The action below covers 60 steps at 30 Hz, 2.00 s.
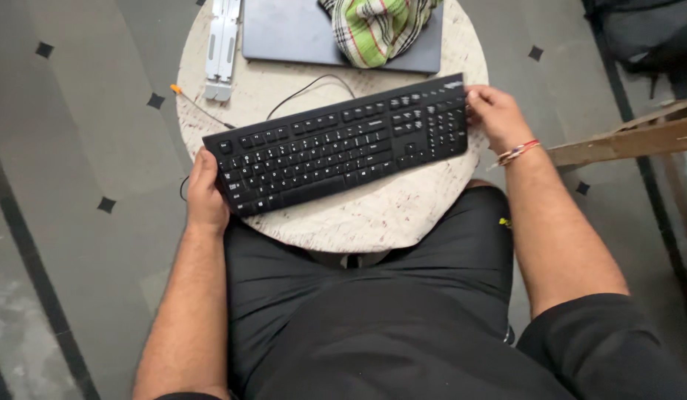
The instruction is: The person wipes a keyboard with a cloth, turns the keyboard over, and continues wiping the keys and frame.
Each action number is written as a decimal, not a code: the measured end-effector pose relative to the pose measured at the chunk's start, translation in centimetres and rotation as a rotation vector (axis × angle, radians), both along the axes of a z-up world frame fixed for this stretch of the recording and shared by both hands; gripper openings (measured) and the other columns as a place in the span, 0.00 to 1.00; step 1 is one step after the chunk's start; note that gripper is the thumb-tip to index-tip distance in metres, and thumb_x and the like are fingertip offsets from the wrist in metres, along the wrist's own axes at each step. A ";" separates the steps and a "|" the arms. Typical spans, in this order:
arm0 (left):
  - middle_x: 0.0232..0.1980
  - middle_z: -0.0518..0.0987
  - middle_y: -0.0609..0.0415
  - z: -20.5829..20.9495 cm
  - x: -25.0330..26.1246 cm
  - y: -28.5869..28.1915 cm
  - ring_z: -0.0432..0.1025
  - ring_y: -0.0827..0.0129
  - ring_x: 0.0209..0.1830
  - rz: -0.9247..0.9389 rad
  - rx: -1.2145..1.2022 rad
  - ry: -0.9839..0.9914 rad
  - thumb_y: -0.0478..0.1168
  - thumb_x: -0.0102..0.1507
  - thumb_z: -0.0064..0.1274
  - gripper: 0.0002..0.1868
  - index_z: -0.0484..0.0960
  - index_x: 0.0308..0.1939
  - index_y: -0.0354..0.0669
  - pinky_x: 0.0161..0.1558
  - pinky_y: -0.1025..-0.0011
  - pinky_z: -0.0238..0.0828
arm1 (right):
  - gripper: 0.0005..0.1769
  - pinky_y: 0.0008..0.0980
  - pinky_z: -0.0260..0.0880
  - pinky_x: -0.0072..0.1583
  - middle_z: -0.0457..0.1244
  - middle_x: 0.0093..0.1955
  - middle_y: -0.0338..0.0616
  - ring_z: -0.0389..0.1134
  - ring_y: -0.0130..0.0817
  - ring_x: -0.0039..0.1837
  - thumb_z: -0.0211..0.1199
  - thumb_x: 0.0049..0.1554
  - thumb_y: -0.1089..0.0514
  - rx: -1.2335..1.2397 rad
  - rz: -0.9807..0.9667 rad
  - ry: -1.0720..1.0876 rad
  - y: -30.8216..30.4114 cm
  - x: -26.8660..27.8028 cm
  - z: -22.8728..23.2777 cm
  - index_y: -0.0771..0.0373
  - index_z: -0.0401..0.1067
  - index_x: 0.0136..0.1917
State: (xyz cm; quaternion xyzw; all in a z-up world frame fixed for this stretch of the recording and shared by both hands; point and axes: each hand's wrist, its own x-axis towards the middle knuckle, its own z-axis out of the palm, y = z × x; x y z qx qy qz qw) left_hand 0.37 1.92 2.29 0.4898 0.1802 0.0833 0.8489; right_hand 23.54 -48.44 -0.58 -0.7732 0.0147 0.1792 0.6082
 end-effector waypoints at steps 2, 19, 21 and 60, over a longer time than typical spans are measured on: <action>0.64 0.77 0.55 1.1 0.1 1.2 0.71 0.72 0.64 -0.039 0.140 -0.120 0.49 0.77 0.37 0.22 0.72 0.67 0.38 0.68 0.73 0.66 | 0.11 0.26 0.70 0.55 0.67 0.51 0.34 0.67 0.23 0.50 0.56 0.70 0.55 0.092 0.006 -0.070 -0.9 -0.6 1.7 0.62 0.74 0.60; 0.68 0.77 0.46 3.7 -1.5 0.2 0.67 0.57 0.77 -0.171 0.873 -0.323 0.17 0.67 0.36 0.23 0.74 0.60 0.38 0.79 0.63 0.58 | 0.20 0.34 0.67 0.76 0.65 0.69 0.47 0.67 0.36 0.73 0.50 0.68 0.79 -0.028 0.004 -0.789 0.5 -10.5 7.2 0.63 0.65 0.69; 0.66 0.78 0.45 3.7 -1.4 0.0 0.67 0.55 0.76 -0.180 0.891 -0.300 0.16 0.62 0.34 0.26 0.74 0.60 0.38 0.79 0.61 0.57 | 0.21 0.32 0.68 0.71 0.66 0.67 0.49 0.68 0.36 0.70 0.52 0.65 0.79 -0.153 0.000 -0.793 0.9 -11.1 7.4 0.65 0.66 0.68; 0.64 0.78 0.45 9.1 -4.3 0.0 0.72 0.49 0.70 -0.259 1.438 -0.383 0.14 0.54 0.40 0.37 0.69 0.64 0.47 0.66 0.59 0.74 | 0.24 0.38 0.75 0.62 0.65 0.66 0.47 0.71 0.47 0.63 0.62 0.60 0.75 -0.702 0.395 -0.974 0.0 -13.5 13.2 0.59 0.71 0.67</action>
